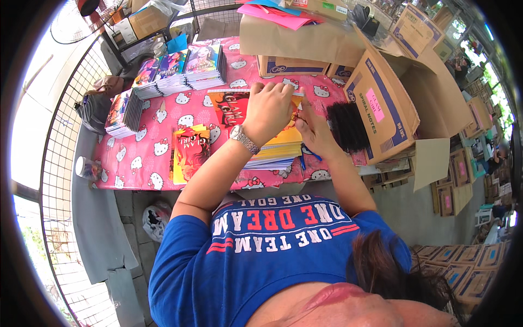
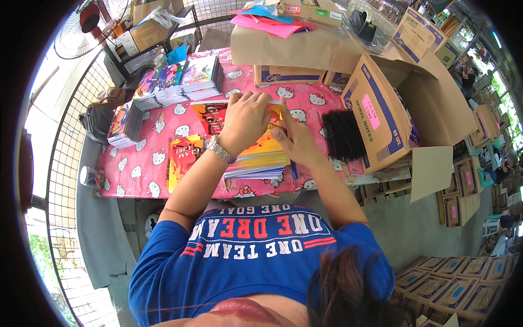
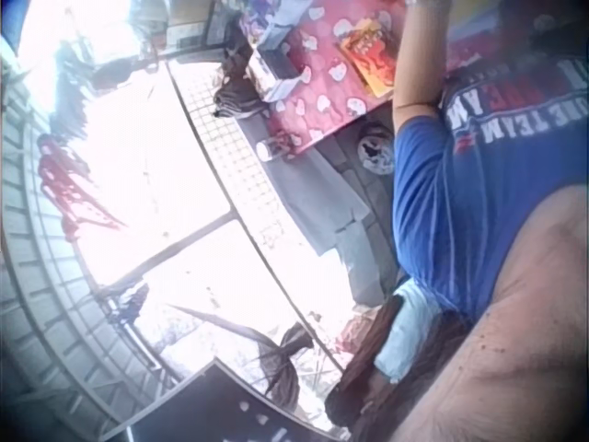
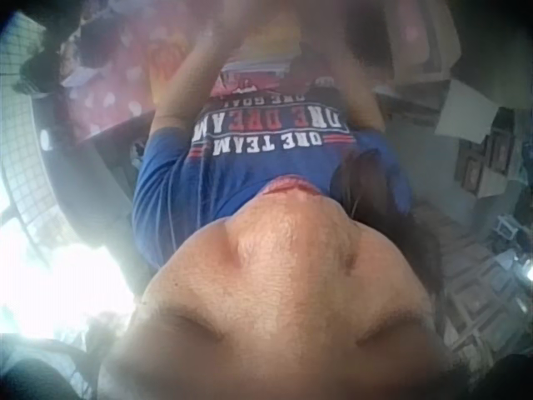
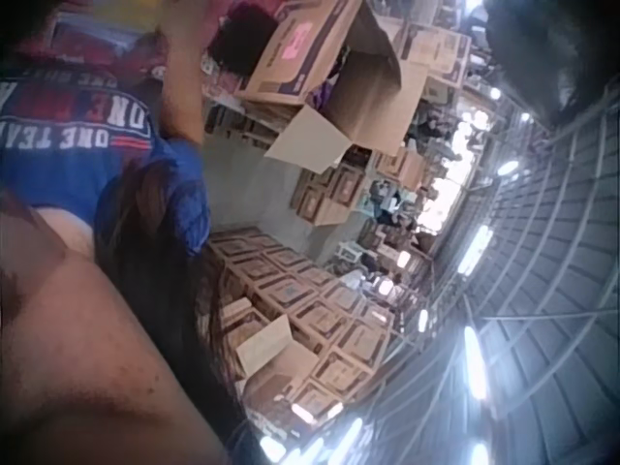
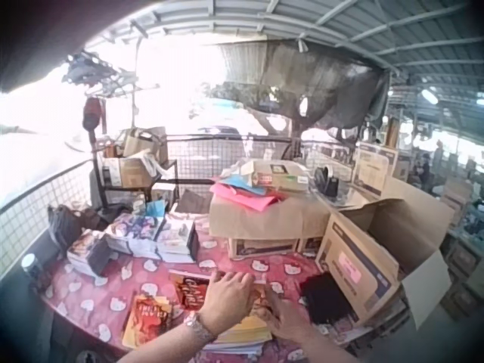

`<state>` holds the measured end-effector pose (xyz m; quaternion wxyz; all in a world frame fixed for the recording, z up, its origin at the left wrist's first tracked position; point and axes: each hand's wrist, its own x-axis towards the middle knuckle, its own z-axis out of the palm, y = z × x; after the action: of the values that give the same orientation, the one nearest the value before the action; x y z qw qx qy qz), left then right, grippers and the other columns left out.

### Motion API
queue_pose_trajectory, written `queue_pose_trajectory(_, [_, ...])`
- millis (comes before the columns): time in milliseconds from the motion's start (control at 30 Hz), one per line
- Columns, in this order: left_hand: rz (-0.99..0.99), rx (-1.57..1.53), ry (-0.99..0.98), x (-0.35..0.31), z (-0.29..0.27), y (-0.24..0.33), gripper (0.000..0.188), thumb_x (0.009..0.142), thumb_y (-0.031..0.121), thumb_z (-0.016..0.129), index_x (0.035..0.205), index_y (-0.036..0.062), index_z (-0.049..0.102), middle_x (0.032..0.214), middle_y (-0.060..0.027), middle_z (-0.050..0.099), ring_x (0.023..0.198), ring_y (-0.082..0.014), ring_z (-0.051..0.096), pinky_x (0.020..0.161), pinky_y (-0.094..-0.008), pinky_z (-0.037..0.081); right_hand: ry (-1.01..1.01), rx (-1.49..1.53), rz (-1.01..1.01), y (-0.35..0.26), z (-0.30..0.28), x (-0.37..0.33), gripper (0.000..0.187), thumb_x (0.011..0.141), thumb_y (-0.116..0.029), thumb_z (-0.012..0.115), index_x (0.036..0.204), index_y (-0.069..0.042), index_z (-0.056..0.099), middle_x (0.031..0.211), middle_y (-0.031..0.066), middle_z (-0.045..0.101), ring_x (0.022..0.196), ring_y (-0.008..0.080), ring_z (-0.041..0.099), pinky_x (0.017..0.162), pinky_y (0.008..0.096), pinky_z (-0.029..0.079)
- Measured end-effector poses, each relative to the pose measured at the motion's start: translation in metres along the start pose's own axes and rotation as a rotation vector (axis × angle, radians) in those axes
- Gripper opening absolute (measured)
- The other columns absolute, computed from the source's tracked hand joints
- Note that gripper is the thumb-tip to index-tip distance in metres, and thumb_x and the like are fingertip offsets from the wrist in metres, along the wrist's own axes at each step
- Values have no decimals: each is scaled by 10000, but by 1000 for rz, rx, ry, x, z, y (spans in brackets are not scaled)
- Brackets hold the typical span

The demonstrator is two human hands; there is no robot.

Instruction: The person aligns notebooks one at a time and manually threads plastic spiral binding coils through the punched holes, using pliers to trim and secure the ends.

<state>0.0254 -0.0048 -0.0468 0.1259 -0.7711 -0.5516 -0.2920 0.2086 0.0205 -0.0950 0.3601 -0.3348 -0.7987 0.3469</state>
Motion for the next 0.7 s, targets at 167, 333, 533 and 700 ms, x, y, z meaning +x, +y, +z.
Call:
queue_pose_trajectory(167, [43,-66,39,2,0,-8,165,869,168,616,1016,94,633,885,-80,673,890,-258,643,850,-416,414,139,11,-218,0,-28,25,352,1055,-246,484,1350,-90,592,860,127,633,791,178,587,749,299,473])
queue_pose_trajectory(333, [42,-101,21,1,-6,-10,157,869,179,629,1004,102,651,868,-83,678,867,-256,646,843,-407,409,128,-104,-288,-10,-48,33,200,978,-139,604,1148,-101,703,933,31,570,852,157,564,792,297,477])
queue_pose_trajectory(533, [40,-112,29,1,-5,-9,143,875,194,625,982,103,649,852,-84,678,852,-260,647,843,-404,403,150,-151,-356,-13,-46,35,194,941,-88,641,1118,-117,715,923,22,558,853,156,555,748,282,472])
queue_pose_trajectory(700, [45,-103,16,0,-8,-6,132,879,204,624,967,108,648,832,-76,668,850,-262,646,846,-404,401,48,31,-257,-6,-48,31,193,948,-114,645,1129,-79,700,872,10,551,803,114,543,727,264,465])
